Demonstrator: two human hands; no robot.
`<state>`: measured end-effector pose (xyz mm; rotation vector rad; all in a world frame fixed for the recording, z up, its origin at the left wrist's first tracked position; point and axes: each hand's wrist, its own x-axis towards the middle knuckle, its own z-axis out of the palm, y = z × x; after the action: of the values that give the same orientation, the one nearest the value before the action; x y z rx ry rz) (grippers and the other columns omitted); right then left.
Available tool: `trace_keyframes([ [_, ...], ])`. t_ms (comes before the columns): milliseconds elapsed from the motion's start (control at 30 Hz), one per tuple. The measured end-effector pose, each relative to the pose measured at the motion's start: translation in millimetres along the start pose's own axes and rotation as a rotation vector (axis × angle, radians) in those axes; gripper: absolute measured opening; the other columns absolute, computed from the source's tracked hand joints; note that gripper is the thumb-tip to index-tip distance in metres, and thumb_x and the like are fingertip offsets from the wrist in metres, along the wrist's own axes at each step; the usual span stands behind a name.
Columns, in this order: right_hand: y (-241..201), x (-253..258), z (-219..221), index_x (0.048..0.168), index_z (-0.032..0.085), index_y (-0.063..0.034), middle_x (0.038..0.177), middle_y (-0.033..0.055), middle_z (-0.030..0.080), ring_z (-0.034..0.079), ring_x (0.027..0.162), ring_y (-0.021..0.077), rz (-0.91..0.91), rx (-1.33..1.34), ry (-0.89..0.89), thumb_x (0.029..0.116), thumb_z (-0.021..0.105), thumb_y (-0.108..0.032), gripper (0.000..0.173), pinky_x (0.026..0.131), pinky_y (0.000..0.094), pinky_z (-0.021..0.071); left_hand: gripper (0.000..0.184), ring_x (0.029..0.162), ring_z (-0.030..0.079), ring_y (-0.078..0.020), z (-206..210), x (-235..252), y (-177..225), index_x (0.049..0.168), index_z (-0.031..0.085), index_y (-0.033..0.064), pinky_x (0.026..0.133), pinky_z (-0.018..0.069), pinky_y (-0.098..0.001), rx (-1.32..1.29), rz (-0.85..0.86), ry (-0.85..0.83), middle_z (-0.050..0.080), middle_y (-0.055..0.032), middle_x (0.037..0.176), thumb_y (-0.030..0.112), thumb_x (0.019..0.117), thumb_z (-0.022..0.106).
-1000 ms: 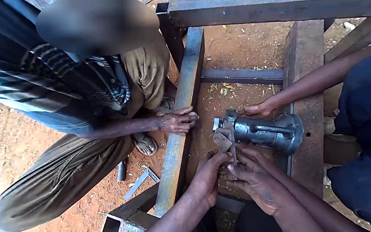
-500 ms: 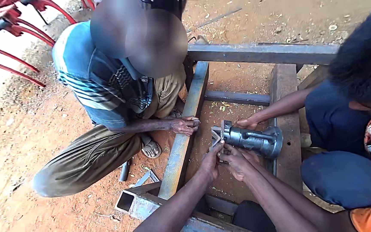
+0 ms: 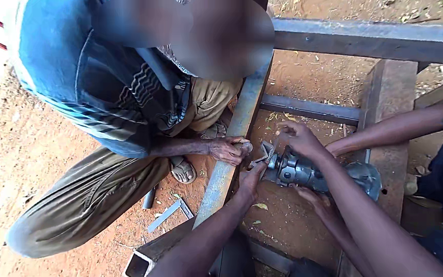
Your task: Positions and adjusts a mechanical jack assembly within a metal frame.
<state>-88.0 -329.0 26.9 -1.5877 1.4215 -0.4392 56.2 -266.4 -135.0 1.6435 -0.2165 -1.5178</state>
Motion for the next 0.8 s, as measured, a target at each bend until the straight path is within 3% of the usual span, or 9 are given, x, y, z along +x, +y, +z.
trace_keyframes([
  [133,-10,19,4,0.126,0.064,0.0005,0.119,0.0186,0.068,0.067,0.108,0.0268,0.069,-0.122,-0.168,0.1073,0.054,-0.011,0.024,0.092,0.0395,0.0544,0.067,0.108,0.066,-0.0263,-2,12,-17,0.131,0.061,0.0075,0.09,0.0558,-0.0476,-0.001,-0.093,0.065,0.068,-0.0141,0.119,0.042,0.0797,0.086],
  [267,-4,39,8,0.126,0.065,0.0001,0.12,0.019,0.067,0.066,0.109,0.0277,0.103,-0.151,-0.259,0.107,0.053,-0.007,0.024,0.094,0.0404,0.0527,0.076,0.12,0.062,-0.0287,-10,22,-23,0.14,0.057,0.0116,0.098,0.0529,-0.0521,-0.041,-0.145,0.077,0.065,-0.0138,0.131,0.039,0.0767,0.089],
  [367,71,71,23,0.122,0.067,-0.0064,0.114,0.0143,0.07,0.068,0.101,0.0258,-0.039,-0.097,-0.271,0.1076,0.055,-0.016,0.021,0.089,0.0449,0.056,0.067,0.114,0.065,-0.0257,-11,27,-20,0.136,0.059,0.0114,0.094,0.0554,-0.0477,-0.085,-0.134,0.064,0.067,-0.0113,0.126,0.036,0.0803,0.087],
  [400,101,89,29,0.122,0.067,-0.0074,0.113,0.0134,0.071,0.069,0.1,0.0261,-0.067,-0.099,-0.288,0.1076,0.056,-0.02,0.023,0.089,0.0482,0.0568,0.067,0.118,0.063,-0.025,-10,28,-19,0.137,0.059,0.0129,0.097,0.0539,-0.0472,-0.093,-0.131,0.056,0.066,-0.0098,0.13,0.038,0.0814,0.086],
  [500,151,126,30,0.123,0.07,-0.0115,0.107,0.0129,0.074,0.071,0.1,0.0319,0.035,-0.212,-0.264,0.1056,0.057,-0.033,0.03,0.089,0.0631,0.0544,0.067,0.126,0.06,-0.0223,-3,41,-20,0.14,0.058,0.0159,0.105,0.051,-0.0451,-0.166,-0.109,0.033,0.063,-0.0062,0.138,0.043,0.0844,0.083],
  [567,154,110,27,0.123,0.07,-0.0116,0.111,0.0145,0.072,0.07,0.105,0.0341,0.077,-0.258,-0.166,0.1055,0.056,-0.038,0.034,0.092,0.0647,0.0532,0.057,0.122,0.061,-0.0197,2,53,-23,0.136,0.06,0.0137,0.103,0.0508,-0.041,-0.258,-0.081,0.041,0.065,-0.0057,0.133,0.035,0.0879,0.081],
  [633,157,91,27,0.129,0.067,-0.0075,0.129,0.0176,0.066,0.063,0.12,0.036,0.068,-0.236,-0.113,0.1075,0.05,-0.043,0.045,0.102,0.0632,0.0488,0.052,0.118,0.062,-0.0205,4,59,-25,0.135,0.061,0.011,0.102,0.0519,-0.0402,-0.329,-0.067,0.05,0.065,-0.0077,0.13,0.028,0.0891,0.08],
  [700,157,74,29,0.135,0.064,-0.0046,0.14,0.0196,0.061,0.058,0.13,0.0381,0.043,-0.164,-0.074,0.1094,0.045,-0.043,0.05,0.107,0.0627,0.045,0.057,0.121,0.061,-0.0204,3,55,-24,0.136,0.06,0.0128,0.103,0.0513,-0.0397,-0.334,-0.071,0.051,0.064,-0.0069,0.133,0.03,0.0865,0.083],
  [800,163,78,35,0.138,0.061,-0.0051,0.139,0.0186,0.06,0.056,0.131,0.0374,0.097,-0.175,-0.04,0.1074,0.048,-0.038,0.047,0.108,0.0615,0.0451,0.055,0.118,0.062,-0.0198,3,55,-24,0.135,0.06,0.0119,0.101,0.0522,-0.0382,-0.347,-0.068,0.064,0.065,-0.0068,0.131,0.027,0.0871,0.082],
])
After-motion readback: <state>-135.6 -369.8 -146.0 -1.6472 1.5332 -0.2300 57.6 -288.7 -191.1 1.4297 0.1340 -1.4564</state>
